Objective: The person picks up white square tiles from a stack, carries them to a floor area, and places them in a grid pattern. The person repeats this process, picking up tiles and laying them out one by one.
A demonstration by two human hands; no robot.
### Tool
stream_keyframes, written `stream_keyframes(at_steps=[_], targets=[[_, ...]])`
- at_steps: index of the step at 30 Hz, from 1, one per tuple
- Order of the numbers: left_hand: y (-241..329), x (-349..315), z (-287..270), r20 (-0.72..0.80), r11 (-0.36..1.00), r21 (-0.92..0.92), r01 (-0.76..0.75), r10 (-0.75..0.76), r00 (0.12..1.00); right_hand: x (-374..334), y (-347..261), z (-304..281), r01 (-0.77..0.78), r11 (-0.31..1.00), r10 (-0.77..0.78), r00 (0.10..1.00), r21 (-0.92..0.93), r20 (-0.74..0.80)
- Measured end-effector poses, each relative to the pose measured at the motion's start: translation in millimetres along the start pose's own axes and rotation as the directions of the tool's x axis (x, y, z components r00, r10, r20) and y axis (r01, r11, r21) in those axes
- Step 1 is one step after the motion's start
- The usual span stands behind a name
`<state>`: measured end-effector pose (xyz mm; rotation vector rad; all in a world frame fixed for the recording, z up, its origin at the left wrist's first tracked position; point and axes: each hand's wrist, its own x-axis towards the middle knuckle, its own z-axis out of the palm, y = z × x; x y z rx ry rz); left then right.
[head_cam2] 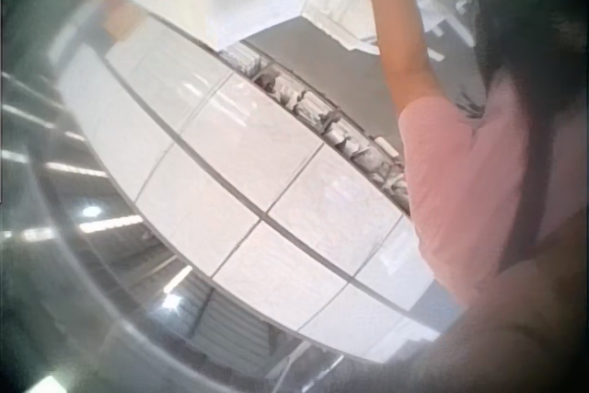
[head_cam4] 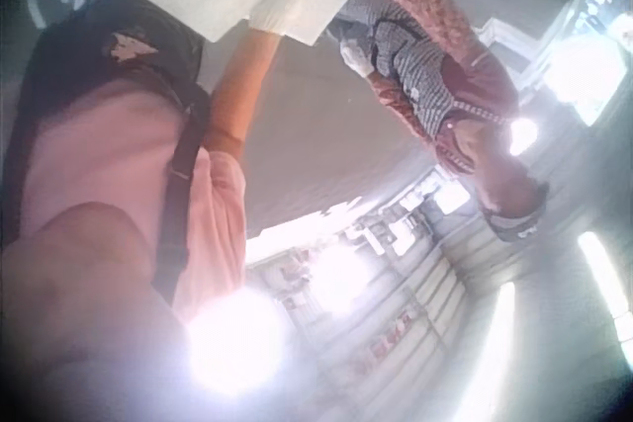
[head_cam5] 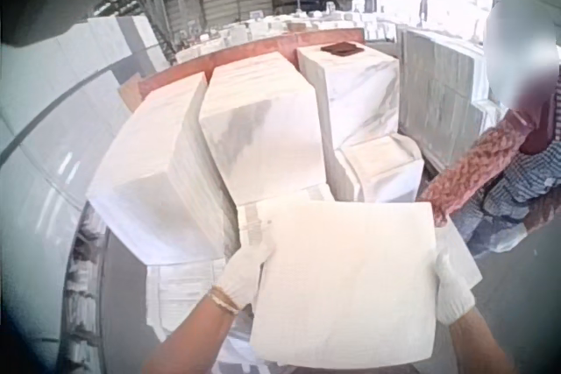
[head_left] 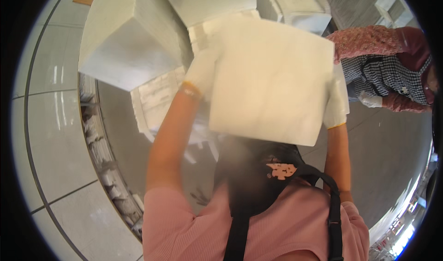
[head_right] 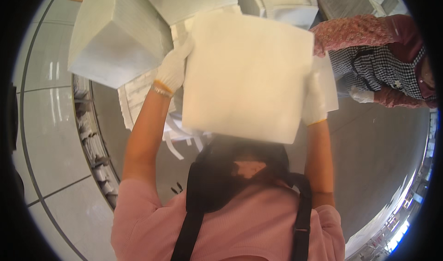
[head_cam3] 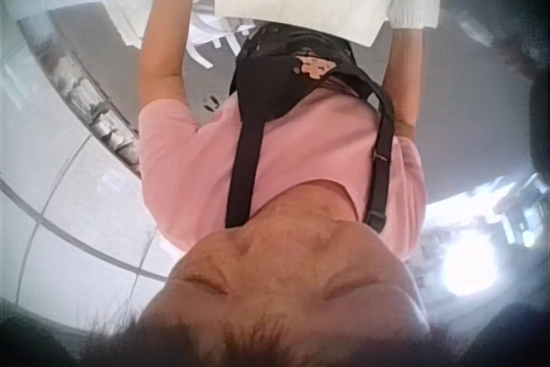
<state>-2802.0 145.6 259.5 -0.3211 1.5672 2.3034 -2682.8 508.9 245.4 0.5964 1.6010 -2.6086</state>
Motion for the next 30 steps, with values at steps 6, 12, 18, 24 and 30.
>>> stream_keyframes(at_steps=[6, 12, 18, 24, 30], targets=[[22.4, -11.9, -53.5, -0.14, 0.99, 0.057, -0.132, 0.138, 0.98, 12.8, 9.3, 65.4, -0.077, 0.949, 0.104, 0.992, -0.305, 0.073], [80.3, -45.9, -112.9, -0.287, 0.892, 0.357, -0.277, 0.387, 0.876, 15.5, 6.1, 137.2, 0.311, 0.861, 0.052, 0.732, -0.402, 0.679], [74.6, -110.4, -156.5, -0.408, 0.939, 0.329, -0.095, 0.232, 0.883, -25.7, 36.7, 154.1, 0.004, 0.753, 0.617, 0.344, -0.658, 0.708], [-33.3, -187.9, -155.9, -0.396, 0.957, 0.289, 0.005, 0.115, 0.911, -59.5, 82.3, 110.1, 0.378, 0.732, 0.535, 0.197, -0.567, 0.821], [-100.8, -213.8, -149.6, -0.574, 0.98, 0.177, 0.085, 0.032, 0.818, -44.2, 87.4, 86.2, 0.554, 0.608, 0.646, 0.071, -0.569, 0.76]])
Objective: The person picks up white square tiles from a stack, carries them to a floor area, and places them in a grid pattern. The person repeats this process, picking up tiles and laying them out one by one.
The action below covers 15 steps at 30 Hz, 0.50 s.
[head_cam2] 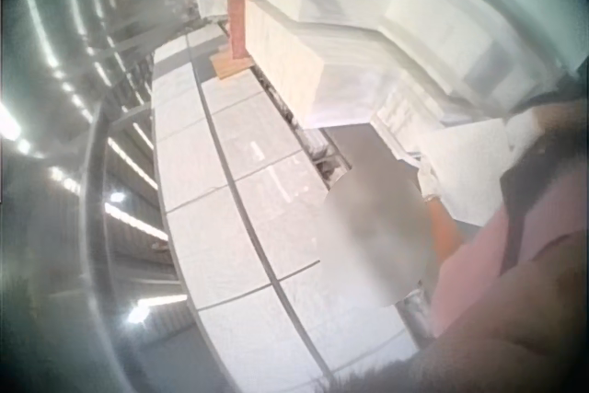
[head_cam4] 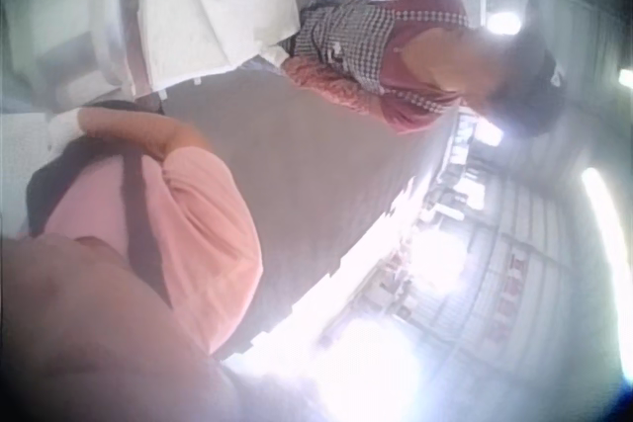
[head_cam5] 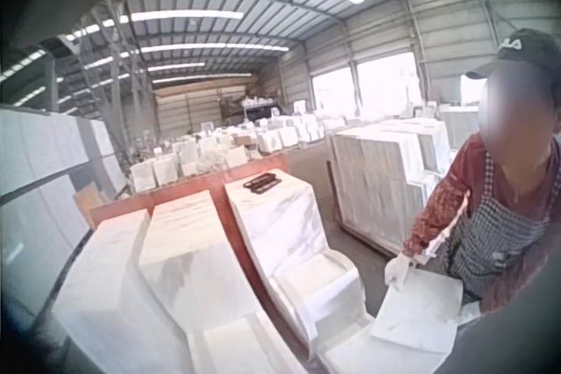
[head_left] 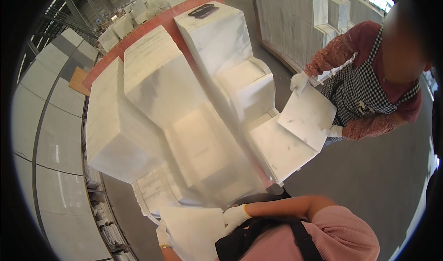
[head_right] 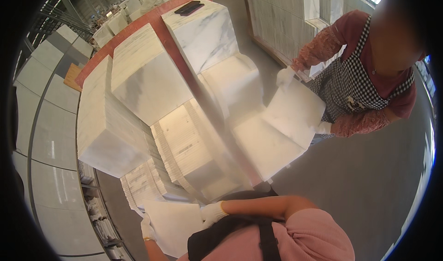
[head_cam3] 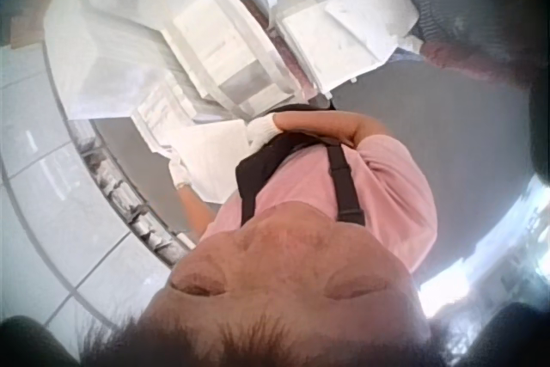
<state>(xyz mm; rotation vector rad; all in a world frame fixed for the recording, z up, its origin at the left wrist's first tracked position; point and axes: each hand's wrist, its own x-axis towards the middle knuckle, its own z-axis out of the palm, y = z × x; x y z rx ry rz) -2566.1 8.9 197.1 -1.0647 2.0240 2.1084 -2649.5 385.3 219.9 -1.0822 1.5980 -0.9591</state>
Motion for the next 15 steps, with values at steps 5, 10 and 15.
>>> stream_keyframes(at_steps=[5, 10, 15], targets=[[-6.8, 8.8, -8.2, -0.038, 0.931, 0.36, -0.059, 0.078, 0.996, -35.8, 14.8, -50.6, -0.028, 0.999, 0.036, 0.967, 0.034, -0.252], [-13.1, 15.8, -4.0, -0.087, 0.967, 0.241, -0.082, 0.105, 0.991, -71.7, 24.0, -178.3, -0.499, 0.864, 0.348, 0.687, -0.065, -0.638], [-16.1, 5.9, -5.8, -0.132, 0.948, 0.316, -0.027, 0.072, 0.989, -118.8, 5.8, -305.1, -0.543, 0.836, 0.112, 0.32, -0.085, -0.941]])
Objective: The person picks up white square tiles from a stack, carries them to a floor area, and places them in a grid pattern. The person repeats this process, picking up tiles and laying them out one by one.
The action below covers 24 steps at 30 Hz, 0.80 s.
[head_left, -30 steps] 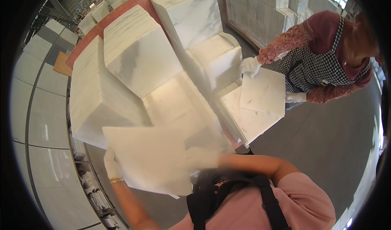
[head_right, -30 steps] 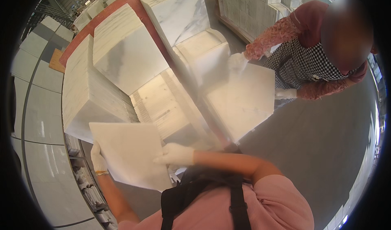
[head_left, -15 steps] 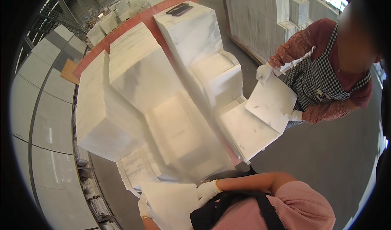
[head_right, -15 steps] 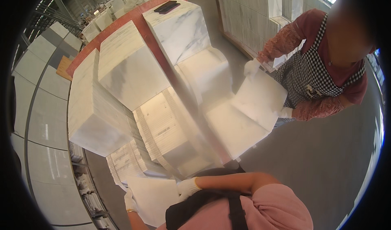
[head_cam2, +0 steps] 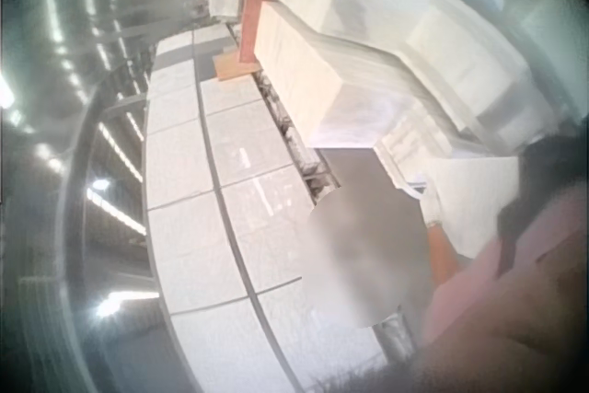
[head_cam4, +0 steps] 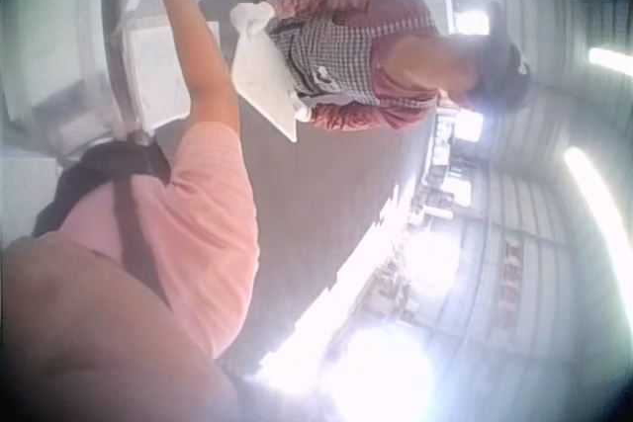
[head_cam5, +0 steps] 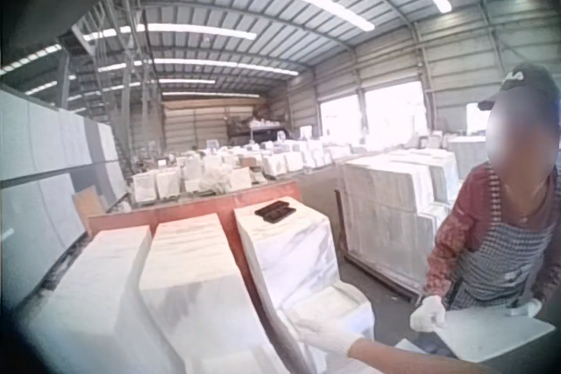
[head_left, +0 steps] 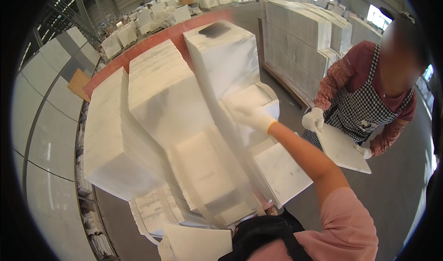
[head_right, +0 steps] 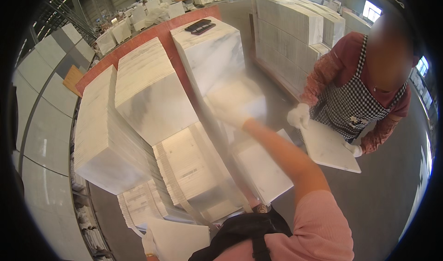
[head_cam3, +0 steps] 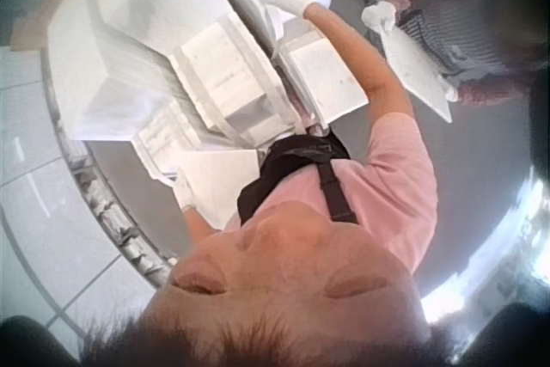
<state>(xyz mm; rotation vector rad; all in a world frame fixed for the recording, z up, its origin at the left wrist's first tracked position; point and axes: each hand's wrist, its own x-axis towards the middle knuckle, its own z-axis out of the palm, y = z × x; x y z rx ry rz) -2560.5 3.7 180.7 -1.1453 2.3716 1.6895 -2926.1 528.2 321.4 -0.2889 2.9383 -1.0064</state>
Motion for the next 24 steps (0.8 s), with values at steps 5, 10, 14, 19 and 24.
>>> stream_keyframes(at_steps=[5, 10, 14, 19, 24], targets=[[-14.5, -27.1, -9.2, -0.091, 0.992, 0.08, 0.095, -0.087, 0.992, 118.8, 28.0, -82.8, -0.085, 0.918, -0.011, 0.971, -0.387, -0.239], [-40.9, -71.4, -17.7, -0.198, 0.962, 0.148, 0.23, -0.199, 0.96, 200.0, 43.6, -122.9, -0.08, 0.893, -0.072, 0.946, -0.443, -0.317], [-48.3, -106.3, -18.1, -0.253, 0.93, 0.17, 0.325, -0.277, 0.927, 249.2, 48.7, -133.8, -0.025, 0.859, -0.196, 0.906, -0.511, -0.375], [-25.1, -126.2, 1.0, -0.314, 0.906, 0.177, 0.386, -0.319, 0.894, 284.8, 62.5, -129.2, 0.041, 0.8, -0.317, 0.876, -0.599, -0.364], [4.6, -137.7, 19.1, -0.332, 0.896, 0.183, 0.405, -0.331, 0.883, 299.7, 78.0, -131.0, 0.09, 0.772, -0.388, 0.851, -0.629, -0.354]])
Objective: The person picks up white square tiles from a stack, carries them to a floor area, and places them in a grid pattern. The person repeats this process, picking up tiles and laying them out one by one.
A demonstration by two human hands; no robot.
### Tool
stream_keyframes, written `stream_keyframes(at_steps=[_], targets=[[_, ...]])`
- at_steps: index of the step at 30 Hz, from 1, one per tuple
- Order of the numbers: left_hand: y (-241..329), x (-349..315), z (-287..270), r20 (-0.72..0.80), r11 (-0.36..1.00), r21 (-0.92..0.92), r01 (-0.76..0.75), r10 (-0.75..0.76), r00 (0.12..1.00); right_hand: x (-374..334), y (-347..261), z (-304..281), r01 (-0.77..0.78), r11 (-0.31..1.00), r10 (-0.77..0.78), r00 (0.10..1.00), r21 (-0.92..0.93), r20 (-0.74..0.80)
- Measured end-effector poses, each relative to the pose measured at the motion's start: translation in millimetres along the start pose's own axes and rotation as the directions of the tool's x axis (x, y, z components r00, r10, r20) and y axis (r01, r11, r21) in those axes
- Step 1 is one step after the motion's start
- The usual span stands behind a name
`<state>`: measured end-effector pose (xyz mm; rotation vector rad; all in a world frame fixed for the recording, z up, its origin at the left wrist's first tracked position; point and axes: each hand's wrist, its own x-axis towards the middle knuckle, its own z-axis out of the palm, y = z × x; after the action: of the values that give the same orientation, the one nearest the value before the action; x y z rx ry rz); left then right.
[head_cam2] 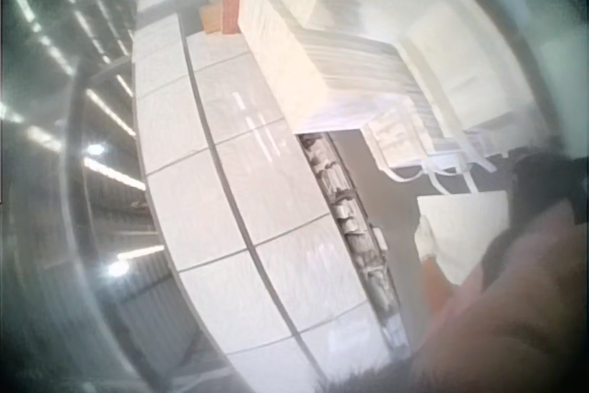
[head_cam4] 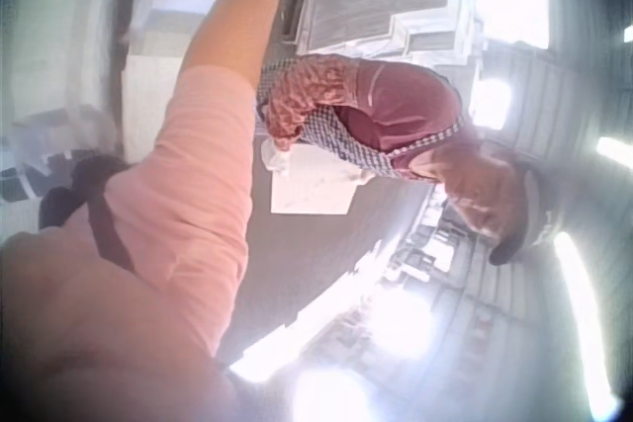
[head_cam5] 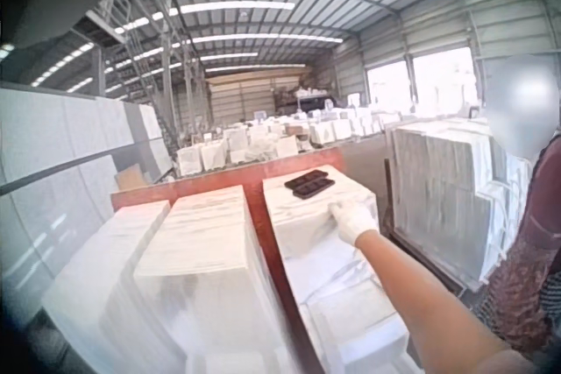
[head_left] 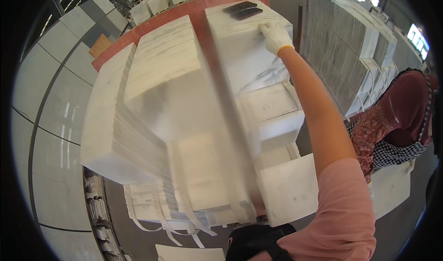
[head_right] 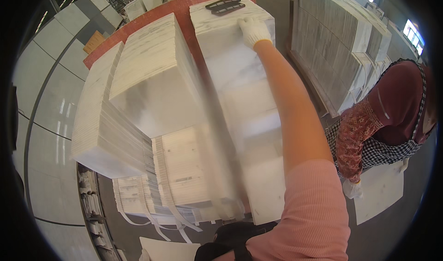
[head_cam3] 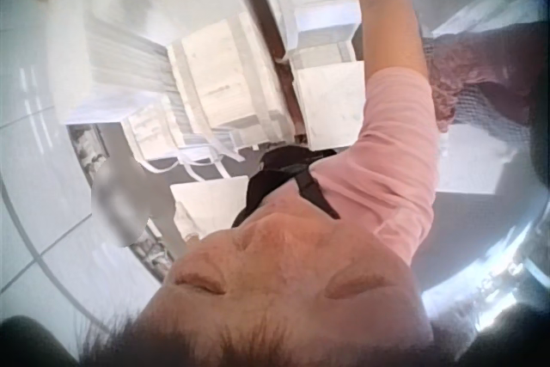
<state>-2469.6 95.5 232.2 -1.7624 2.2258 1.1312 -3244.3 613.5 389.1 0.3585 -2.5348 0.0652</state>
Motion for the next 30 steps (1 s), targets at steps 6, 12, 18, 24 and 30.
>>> stream_keyframes(at_steps=[6, 12, 18, 24, 30], targets=[[18.8, -14.2, 5.9, 0.001, 1.0, 0.024, 0.0, 0.0, 1.0, -2.1, -4.3, 1.9, 0.0, 0.999, 0.003, 0.998, 0.044, -0.06], [30.1, -22.4, 9.1, 0.006, 1.0, 0.024, -0.016, 0.016, 1.0, -11.5, -11.4, -34.7, 0.015, 0.998, -0.01, 0.998, -0.065, 0.07], [53.6, -32.7, 16.2, 0.017, 0.998, 0.012, -0.054, 0.054, 0.998, -46.2, -3.4, -53.9, 0.394, 0.909, -0.261, 0.792, -0.134, 0.552], [70.7, -48.5, 19.9, 0.003, 0.987, -0.038, -0.154, 0.154, 0.988, -76.7, -22.9, -83.2, 0.432, 0.89, -0.321, 0.823, -0.148, 0.469], [38.5, 9.6, 6.5, 0.094, 0.935, -0.187, -0.301, 0.322, 0.942, -104.0, -55.7, -186.3, 0.433, 0.894, -0.257, 0.705, -0.114, 0.66]])
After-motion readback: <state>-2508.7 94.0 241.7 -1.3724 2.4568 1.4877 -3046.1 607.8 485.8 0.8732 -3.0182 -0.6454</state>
